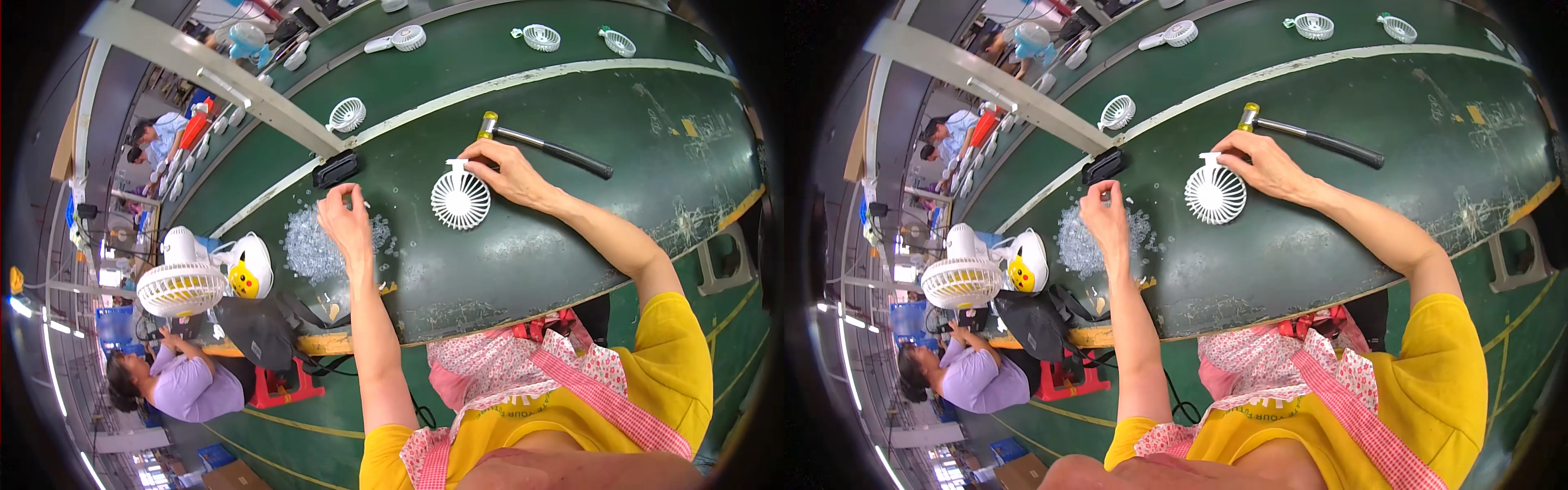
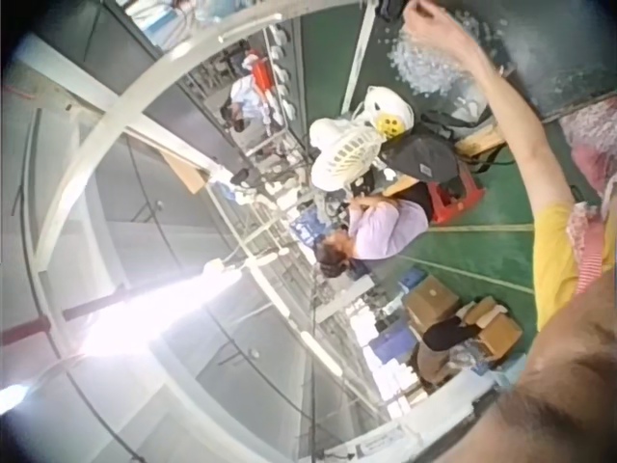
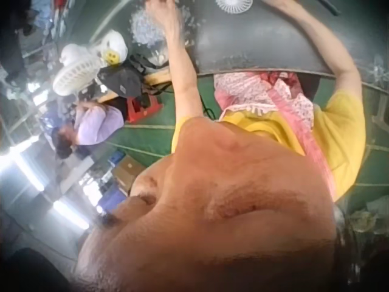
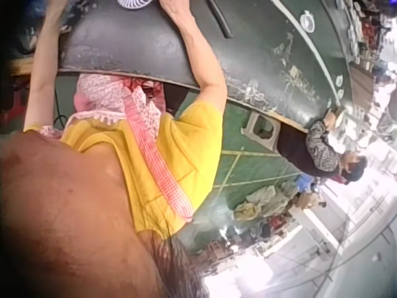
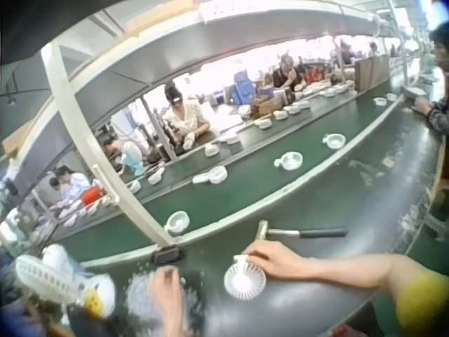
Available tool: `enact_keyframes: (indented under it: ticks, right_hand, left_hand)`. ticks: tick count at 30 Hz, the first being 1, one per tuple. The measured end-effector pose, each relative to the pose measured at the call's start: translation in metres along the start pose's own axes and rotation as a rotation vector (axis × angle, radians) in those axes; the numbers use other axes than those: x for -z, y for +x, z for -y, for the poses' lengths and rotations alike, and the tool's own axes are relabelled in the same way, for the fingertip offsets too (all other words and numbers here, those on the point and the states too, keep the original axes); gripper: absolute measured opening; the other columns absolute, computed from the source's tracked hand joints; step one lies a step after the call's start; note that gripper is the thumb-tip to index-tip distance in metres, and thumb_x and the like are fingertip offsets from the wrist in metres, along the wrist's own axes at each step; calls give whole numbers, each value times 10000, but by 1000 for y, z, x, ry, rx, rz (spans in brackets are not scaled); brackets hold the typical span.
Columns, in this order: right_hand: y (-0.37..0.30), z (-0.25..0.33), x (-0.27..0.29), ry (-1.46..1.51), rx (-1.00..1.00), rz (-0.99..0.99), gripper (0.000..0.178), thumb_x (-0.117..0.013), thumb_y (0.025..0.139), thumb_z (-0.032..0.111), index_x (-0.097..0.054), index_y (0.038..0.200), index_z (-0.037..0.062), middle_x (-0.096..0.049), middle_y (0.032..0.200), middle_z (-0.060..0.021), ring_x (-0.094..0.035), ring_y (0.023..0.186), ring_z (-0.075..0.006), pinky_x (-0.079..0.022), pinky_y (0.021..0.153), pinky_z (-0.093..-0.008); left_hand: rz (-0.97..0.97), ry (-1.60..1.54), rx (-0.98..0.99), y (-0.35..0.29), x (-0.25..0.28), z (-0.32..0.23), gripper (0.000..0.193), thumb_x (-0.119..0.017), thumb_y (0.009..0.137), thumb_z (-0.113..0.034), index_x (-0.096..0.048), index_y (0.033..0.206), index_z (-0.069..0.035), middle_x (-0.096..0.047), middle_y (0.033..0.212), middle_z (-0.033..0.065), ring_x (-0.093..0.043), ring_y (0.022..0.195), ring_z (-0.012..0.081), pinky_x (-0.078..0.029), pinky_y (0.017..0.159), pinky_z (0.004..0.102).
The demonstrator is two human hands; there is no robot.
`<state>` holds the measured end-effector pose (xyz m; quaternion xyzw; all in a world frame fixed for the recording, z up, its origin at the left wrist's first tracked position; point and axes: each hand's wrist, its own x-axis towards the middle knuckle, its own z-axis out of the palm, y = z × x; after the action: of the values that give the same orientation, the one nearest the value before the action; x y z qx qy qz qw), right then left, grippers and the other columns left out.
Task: The person assembles portable fan components by hand, attaching circuit boards and plastic casing parts together, tapping the pieces with a mallet, and placing the assembled units onto the conveyor belt.
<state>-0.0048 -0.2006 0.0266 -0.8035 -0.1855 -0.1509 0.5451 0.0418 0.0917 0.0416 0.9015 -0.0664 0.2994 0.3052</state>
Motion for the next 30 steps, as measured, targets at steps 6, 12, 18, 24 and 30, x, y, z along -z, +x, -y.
enact_keyframes:
  ticks: [6,12,18,24,30]
  right_hand:
    - [-6,24,-10,149,-6,3,195,-613,968,108,-630,1108,-26,-695,955,-126,-680,881,-183,-533,787,-315]
    - [-10,28,-17,147,87,-29,187,-618,963,129,-605,1071,-24,-711,885,-179,-714,801,-286,-547,698,-362]
    - [-9,27,-21,104,113,-25,183,-620,959,133,-604,1063,-16,-710,869,-191,-712,775,-320,-541,658,-381]
    - [-10,23,-23,9,65,-68,177,-619,957,162,-608,1030,1,-711,850,-172,-700,742,-338,-534,618,-399]
    - [-9,24,-16,-129,128,-94,143,-617,951,166,-613,1006,33,-707,837,-139,-686,710,-330,-522,585,-402]
  left_hand:
    - [430,-1412,593,-24,-23,-40,221,-682,945,-119,-673,1139,-13,-695,961,40,-590,825,98,-468,773,235]
    - [547,-1541,777,-36,-31,-56,272,-704,927,-123,-650,1180,-39,-683,1096,81,-612,972,143,-505,897,282]
    - [575,-1465,783,-40,-28,-65,354,-689,930,-90,-597,1257,10,-657,1193,118,-632,1092,194,-522,967,332]
    - [553,-1414,742,-42,-31,-65,346,-689,931,-87,-619,1251,26,-684,1158,117,-656,1044,171,-532,933,292]
    - [405,-1066,404,-52,-30,-77,283,-688,925,-43,-678,1202,16,-713,1088,97,-649,982,115,-515,885,248]
